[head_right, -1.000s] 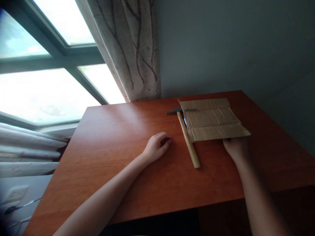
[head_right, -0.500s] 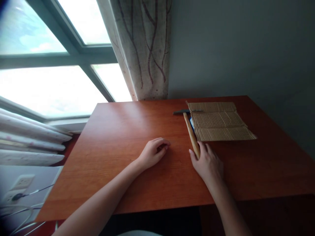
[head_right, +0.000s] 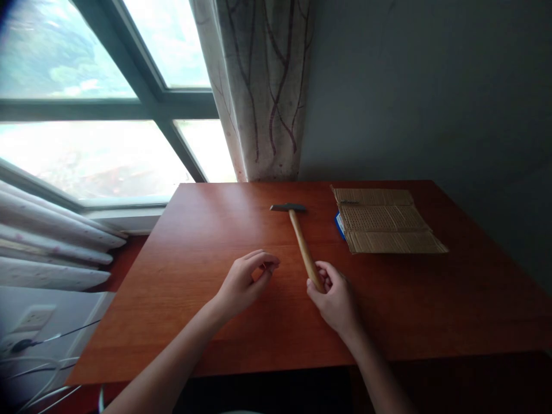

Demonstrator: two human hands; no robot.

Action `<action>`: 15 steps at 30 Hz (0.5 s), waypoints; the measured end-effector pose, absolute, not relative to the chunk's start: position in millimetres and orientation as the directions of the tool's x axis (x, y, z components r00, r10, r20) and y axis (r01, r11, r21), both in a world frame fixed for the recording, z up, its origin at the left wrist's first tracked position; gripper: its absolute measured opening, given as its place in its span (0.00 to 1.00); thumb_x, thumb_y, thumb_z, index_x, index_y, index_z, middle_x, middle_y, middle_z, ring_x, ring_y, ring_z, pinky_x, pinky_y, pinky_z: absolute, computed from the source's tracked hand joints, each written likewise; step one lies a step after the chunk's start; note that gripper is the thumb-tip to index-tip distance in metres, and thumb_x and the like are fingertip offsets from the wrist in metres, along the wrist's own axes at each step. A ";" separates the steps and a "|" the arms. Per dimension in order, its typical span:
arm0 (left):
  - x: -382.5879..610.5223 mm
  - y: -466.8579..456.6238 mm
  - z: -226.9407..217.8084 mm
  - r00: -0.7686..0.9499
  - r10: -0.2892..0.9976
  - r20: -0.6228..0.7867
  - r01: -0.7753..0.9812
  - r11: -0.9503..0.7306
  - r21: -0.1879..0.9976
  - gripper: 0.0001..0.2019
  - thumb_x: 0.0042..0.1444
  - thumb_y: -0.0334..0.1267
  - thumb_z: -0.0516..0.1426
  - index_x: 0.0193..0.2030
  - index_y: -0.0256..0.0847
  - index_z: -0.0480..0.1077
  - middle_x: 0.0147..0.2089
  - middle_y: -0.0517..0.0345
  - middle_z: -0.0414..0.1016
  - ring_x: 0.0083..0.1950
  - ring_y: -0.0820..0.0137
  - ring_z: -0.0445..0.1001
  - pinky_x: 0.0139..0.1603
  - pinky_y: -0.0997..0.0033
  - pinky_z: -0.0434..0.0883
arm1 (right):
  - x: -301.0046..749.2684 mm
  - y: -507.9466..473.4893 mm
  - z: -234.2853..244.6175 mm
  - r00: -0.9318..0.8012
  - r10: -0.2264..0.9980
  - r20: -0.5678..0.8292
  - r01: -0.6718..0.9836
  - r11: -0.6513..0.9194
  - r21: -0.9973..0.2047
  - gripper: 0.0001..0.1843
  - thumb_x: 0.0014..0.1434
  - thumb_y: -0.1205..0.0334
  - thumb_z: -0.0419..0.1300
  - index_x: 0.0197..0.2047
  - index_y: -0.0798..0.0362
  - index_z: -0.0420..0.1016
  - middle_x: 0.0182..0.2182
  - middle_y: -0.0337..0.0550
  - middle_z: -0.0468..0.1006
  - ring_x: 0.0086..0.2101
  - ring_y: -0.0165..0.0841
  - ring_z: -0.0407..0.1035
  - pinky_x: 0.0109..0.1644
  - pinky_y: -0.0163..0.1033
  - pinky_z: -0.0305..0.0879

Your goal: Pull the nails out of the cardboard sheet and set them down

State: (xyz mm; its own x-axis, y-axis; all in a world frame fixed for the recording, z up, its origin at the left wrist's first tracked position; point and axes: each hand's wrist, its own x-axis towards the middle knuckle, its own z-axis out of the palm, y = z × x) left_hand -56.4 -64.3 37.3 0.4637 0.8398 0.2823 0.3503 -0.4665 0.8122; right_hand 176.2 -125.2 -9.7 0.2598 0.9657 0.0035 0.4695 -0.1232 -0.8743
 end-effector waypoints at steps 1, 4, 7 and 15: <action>-57.9 -67.1 44.0 0.461 0.835 0.299 0.348 -0.480 0.805 0.10 0.62 0.26 0.54 0.44 0.40 0.74 0.39 0.54 0.79 0.40 0.68 0.77 0.44 0.70 0.72 | 163.4 -126.5 -6.2 0.235 0.972 -0.003 0.431 -0.107 -0.896 0.19 0.55 0.54 0.65 0.47 0.54 0.78 0.35 0.45 0.80 0.33 0.37 0.75 0.38 0.40 0.74; -63.7 -77.1 63.0 0.451 0.829 0.331 0.341 -0.502 0.795 0.09 0.64 0.28 0.53 0.45 0.40 0.74 0.39 0.54 0.78 0.40 0.69 0.76 0.43 0.71 0.72 | 127.2 -128.3 2.7 0.105 0.994 -0.030 0.354 -0.065 -0.933 0.18 0.54 0.60 0.64 0.49 0.53 0.78 0.36 0.43 0.79 0.33 0.35 0.74 0.36 0.38 0.73; -71.9 -87.4 76.5 0.433 0.830 0.351 0.334 -0.509 0.793 0.08 0.64 0.27 0.54 0.45 0.40 0.73 0.39 0.55 0.77 0.40 0.71 0.76 0.43 0.73 0.73 | 98.0 -127.8 8.6 -0.028 1.000 -0.002 0.339 0.007 -0.941 0.15 0.53 0.64 0.63 0.45 0.52 0.77 0.34 0.41 0.79 0.31 0.33 0.71 0.33 0.36 0.69; -89.1 -100.9 88.1 0.403 0.848 0.344 0.371 -0.496 0.786 0.09 0.65 0.28 0.55 0.47 0.42 0.73 0.42 0.55 0.78 0.41 0.70 0.77 0.43 0.72 0.73 | 45.1 -125.1 17.7 -0.267 0.956 0.120 0.539 0.252 -0.804 0.11 0.54 0.62 0.62 0.42 0.50 0.74 0.37 0.43 0.82 0.36 0.39 0.76 0.37 0.39 0.69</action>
